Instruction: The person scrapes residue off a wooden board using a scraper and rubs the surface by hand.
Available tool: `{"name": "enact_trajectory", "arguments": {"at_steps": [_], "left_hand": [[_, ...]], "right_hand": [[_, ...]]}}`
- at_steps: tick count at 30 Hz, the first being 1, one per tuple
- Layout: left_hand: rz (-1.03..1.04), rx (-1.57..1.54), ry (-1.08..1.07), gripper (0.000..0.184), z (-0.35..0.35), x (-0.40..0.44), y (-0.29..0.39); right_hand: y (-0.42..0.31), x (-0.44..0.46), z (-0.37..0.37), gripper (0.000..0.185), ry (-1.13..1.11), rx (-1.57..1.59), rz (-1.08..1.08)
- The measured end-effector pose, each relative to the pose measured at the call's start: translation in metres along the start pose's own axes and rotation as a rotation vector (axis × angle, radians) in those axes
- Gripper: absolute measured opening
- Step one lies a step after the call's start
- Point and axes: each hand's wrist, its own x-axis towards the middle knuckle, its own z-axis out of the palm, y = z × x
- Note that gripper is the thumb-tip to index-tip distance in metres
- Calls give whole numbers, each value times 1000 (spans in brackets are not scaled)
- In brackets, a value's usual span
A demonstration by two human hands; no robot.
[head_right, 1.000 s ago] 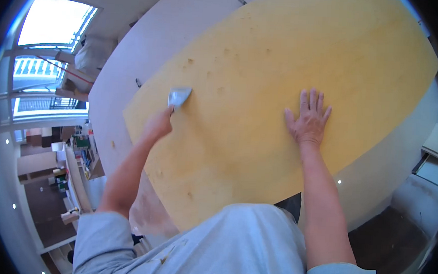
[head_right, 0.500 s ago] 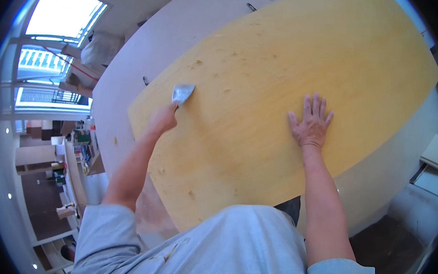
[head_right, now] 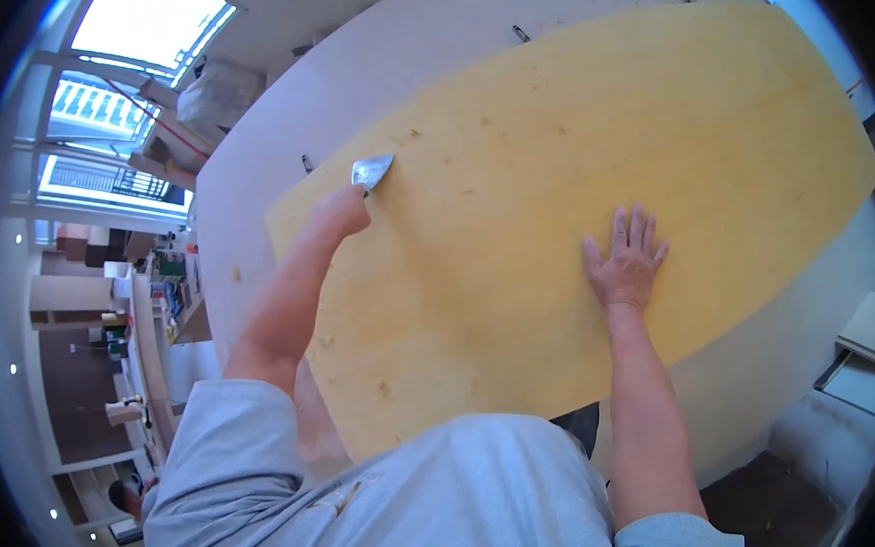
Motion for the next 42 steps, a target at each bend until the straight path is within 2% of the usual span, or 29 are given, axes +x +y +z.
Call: {"name": "enact_trajectory", "arguments": {"at_steps": [4, 7, 14, 17, 22, 23, 25, 28, 35, 39, 42], "left_hand": [[134, 107, -13, 32, 7, -55, 22], [136, 78, -68, 32, -4, -57, 30], [153, 109, 19, 29, -28, 68, 36], [166, 117, 16, 28, -32, 61, 43], [167, 133, -64, 28, -27, -5, 45], [180, 43, 13, 28, -15, 4, 39], [179, 67, -8, 28, -25, 52, 46], [141, 82, 16, 29, -37, 79, 56], [223, 127, -49, 29, -24, 9, 48], [171, 91, 12, 29, -22, 86, 42], [95, 44, 30, 29, -45, 88, 68]], "right_hand": [[6, 1, 3, 81, -11, 18, -2], [2, 1, -3, 80, -42, 11, 0], [3, 3, 0, 81, 38, -5, -25], [3, 1, 4, 81, 11, -6, -15], [4, 3, 7, 82, -27, -5, 0], [3, 1, 7, 82, -34, -6, 1], [2, 2, 4, 82, -18, -10, -7], [4, 7, 5, 81, 10, -24, -9], [10, 2, 15, 81, -1, 8, 5], [6, 4, 13, 82, 37, 6, -16], [11, 7, 13, 83, 45, -14, -16]]}}
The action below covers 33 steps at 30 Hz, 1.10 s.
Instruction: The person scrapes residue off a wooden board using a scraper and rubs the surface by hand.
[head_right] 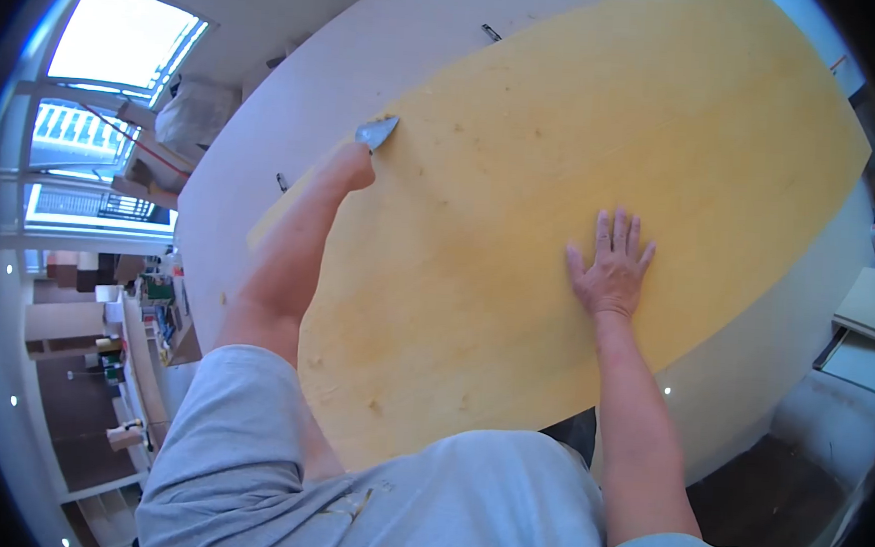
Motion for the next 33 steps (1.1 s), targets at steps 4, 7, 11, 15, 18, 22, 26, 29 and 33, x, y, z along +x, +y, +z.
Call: {"name": "enact_trajectory", "arguments": {"at_steps": [4, 7, 11, 15, 18, 22, 26, 29, 33], "left_hand": [[29, -2, -19, 29, 17, -56, 0], [56, 25, -74, 30, 21, -84, -8], [53, 12, -19, 30, 21, -33, -15], [-48, -87, 52, 36, 11, 49, -3], [-51, -106, 83, 35, 22, 31, 6], [5, -28, 9, 47, 44, -60, -1], [118, 90, -132, 41, 38, -147, -19], [176, 84, -189, 37, 30, -155, -27], [225, 27, -27, 45, 23, -93, -9]], "right_hand": [[-2, -4, 3, 83, -42, -5, 7], [-3, -2, 3, 83, -60, 7, 20], [-4, -2, -1, 84, -51, 5, 11], [-6, 1, -2, 84, -22, 8, 4], [-2, -5, 0, 84, -50, -2, 3], [-4, -4, 1, 83, -28, 2, -8], [-3, -3, 0, 83, -28, 19, 6], [-4, -4, -2, 82, -50, 24, 8], [-5, -6, -2, 82, 9, 35, -10]]}}
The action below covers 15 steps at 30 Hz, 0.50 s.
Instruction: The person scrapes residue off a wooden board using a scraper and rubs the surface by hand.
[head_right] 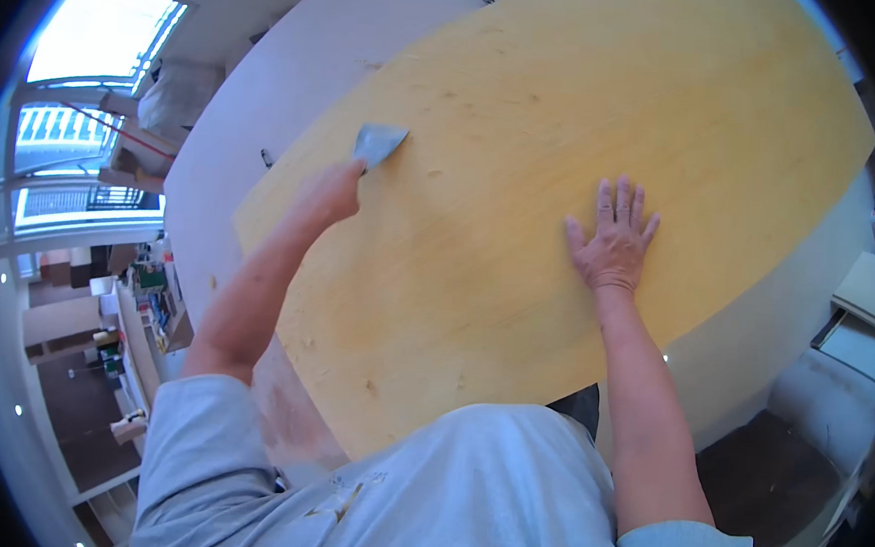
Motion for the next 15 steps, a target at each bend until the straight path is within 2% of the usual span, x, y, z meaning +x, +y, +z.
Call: {"name": "enact_trajectory", "arguments": {"at_steps": [2, 5, 10, 15], "left_hand": [[-5, 15, 35, 46, -6, 6, 9], [-15, 64, -83, 45, -9, -33, 18], [-1, 50, -160, 31, -8, -28, 27], [71, 23, 87, 24, -23, 46, 51]], "right_hand": [[2, 8, -1, 82, 29, -5, -8], [1, 2, 6, 82, -3, -23, -1], [3, 3, 4, 83, -61, -11, 13], [4, 3, 7, 84, -4, -10, 4]]}}
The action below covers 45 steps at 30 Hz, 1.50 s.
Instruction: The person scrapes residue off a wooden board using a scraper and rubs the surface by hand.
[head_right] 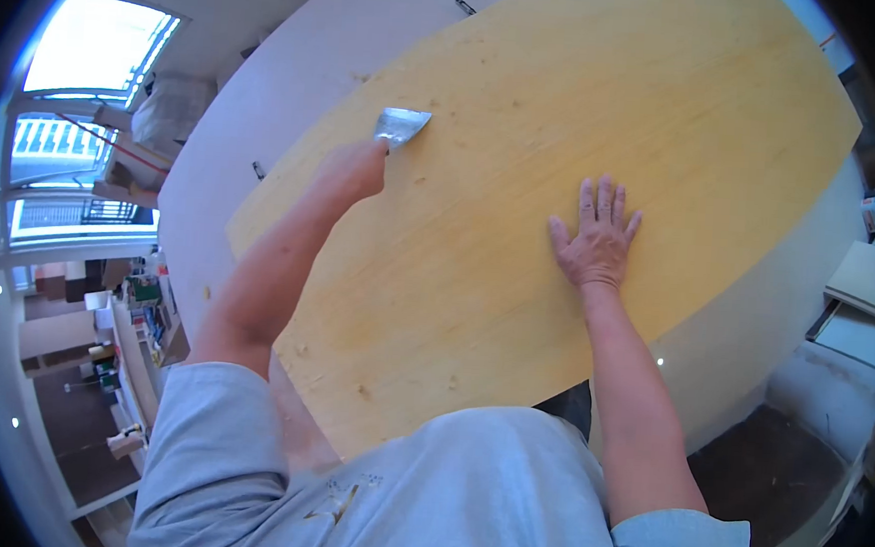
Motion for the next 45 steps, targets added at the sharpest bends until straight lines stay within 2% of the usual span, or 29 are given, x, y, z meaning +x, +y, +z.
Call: {"name": "enact_trajectory", "arguments": {"at_steps": [2, 6, 9, 12, 14, 16, 18, 22, 24, 29, 32, 35, 38, 40, 43, 45], "left_hand": [[-8, 19, -18, 24, -1, -2, 2], [-14, 60, -197, 27, -12, -54, 15], [-37, 12, -155, 29, -7, -25, 13], [4, -24, -16, 23, 7, 53, 5], [-67, -15, -17, 24, -6, 76, 16], [-84, -11, -11, 25, -15, 73, 26], [-59, -15, 1, 25, -9, 35, 31], [-94, 49, -188, 28, -7, -7, 38], [-92, 39, -185, 30, -6, 0, 32], [-152, -11, -40, 29, -21, 110, 30], [-215, -34, -35, 28, -25, 102, 47], [-206, -33, -70, 36, -5, 50, 73], [-219, -65, -190, 48, 9, -36, 107], [-238, -73, -266, 47, 4, -78, 125], [-330, -95, -291, 42, -14, -78, 136], [-308, -123, -164, 38, -12, -42, 132]], "right_hand": [[0, 0, -1, 84, -4, 4, -4], [2, -1, 7, 85, -27, -7, 4], [0, 0, 4, 85, -57, 12, 10], [2, -1, 4, 84, -29, 29, 1], [0, 0, 0, 84, -16, 41, -5], [-1, -1, -6, 85, -39, 54, -3], [-2, -2, -9, 85, -59, 78, -1], [3, -3, 3, 86, -41, 109, 3], [2, -4, 1, 86, -46, 117, -6], [0, 2, -10, 88, -25, 121, -20], [-2, -5, -7, 88, -38, 130, -46], [9, -1, -9, 85, -80, 152, -96], [35, 39, -14, 81, -173, 165, -202], [76, 96, -6, 78, -185, 113, -203], [140, 171, -2, 75, -117, -34, -80], [162, 196, -3, 76, -66, -95, -16]]}}
